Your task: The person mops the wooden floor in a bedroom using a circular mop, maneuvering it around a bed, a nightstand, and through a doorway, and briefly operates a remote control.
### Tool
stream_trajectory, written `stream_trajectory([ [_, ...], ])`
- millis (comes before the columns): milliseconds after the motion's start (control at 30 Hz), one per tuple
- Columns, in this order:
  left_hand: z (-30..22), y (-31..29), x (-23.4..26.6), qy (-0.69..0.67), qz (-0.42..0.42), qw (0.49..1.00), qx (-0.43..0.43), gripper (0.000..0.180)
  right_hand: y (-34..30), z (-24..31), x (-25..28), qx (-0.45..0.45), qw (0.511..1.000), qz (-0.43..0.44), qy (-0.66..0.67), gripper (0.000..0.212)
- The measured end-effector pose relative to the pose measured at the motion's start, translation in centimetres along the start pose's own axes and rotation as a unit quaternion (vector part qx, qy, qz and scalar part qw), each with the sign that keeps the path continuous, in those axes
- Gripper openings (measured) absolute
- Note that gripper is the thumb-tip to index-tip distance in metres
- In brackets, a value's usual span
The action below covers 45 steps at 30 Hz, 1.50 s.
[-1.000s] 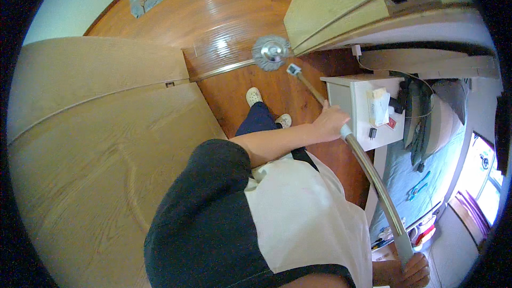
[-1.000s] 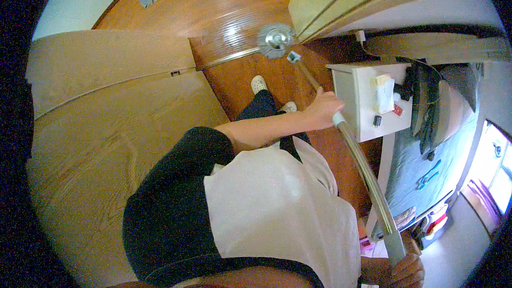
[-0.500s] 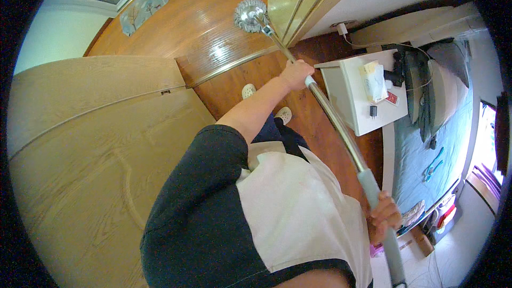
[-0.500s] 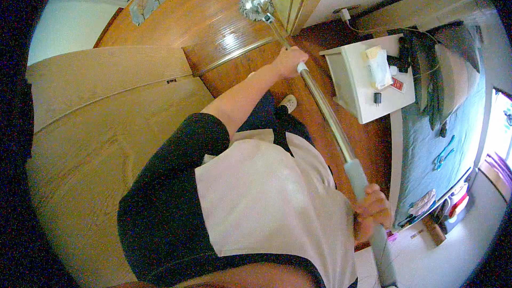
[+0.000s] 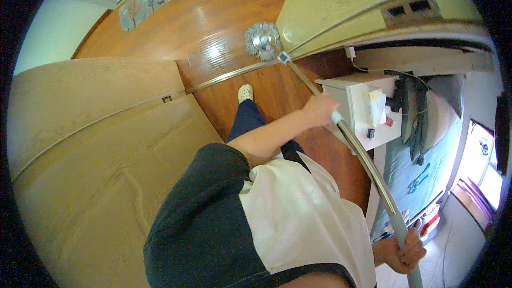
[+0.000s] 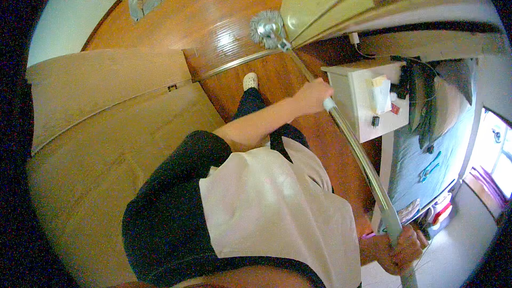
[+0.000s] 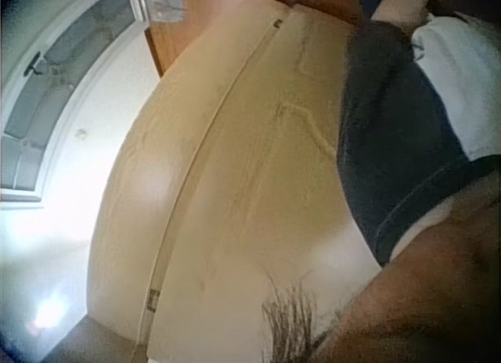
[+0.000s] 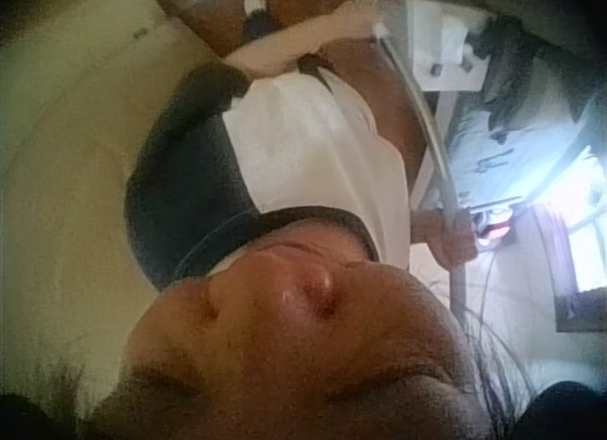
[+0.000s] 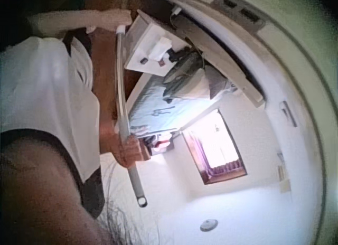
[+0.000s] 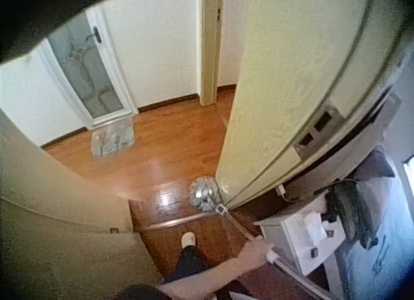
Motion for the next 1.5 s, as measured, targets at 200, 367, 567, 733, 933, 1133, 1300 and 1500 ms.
stream_trajectory([
  [200,6.3,1.0,3.5,0.048,0.019,0.999,0.003,0.009,-0.7,-5.7,-4.5,-0.018,0.990,0.061,-0.126,0.020],
  [367,0.0,-4.3,5.5,-0.130,-0.113,0.979,-0.105,0.011,2.8,-0.8,-5.4,0.011,0.997,0.060,-0.038,0.021],
  [567,4.3,-5.5,6.4,-0.085,-0.069,0.994,-0.009,0.012,3.3,-2.7,-5.7,0.029,0.998,0.055,-0.030,0.020],
  [733,10.8,-5.8,12.0,0.015,-0.095,0.995,0.024,0.010,-0.5,-10.5,-6.3,-0.015,0.998,0.000,-0.057,0.022],
  [933,7.6,-7.2,10.9,0.008,-0.129,0.991,-0.022,0.019,-0.7,-6.9,-6.7,0.009,0.981,-0.024,-0.190,0.022],
  [1133,3.5,-8.3,6.9,-0.087,-0.074,0.992,0.050,0.012,1.8,-3.6,-6.9,0.022,0.994,0.037,-0.104,0.024],
  [1300,9.0,-7.4,10.6,0.000,-0.078,0.996,0.051,0.012,1.0,-8.5,-8.7,-0.005,0.998,0.058,-0.010,0.021],
  [1500,11.3,-7.7,12.1,0.060,-0.090,0.992,0.064,0.010,-1.0,-11.8,-8.1,-0.073,0.995,0.045,-0.049,0.024],
])
Point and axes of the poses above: each hand's wrist, its own y-axis towards the middle knuckle, its own x-axis out of the back of the hand, z = x × y, the point moved 10 cm from there along y, towards the middle knuckle, and after that the axes turned 1 degree about y, right-handed, at the moved point
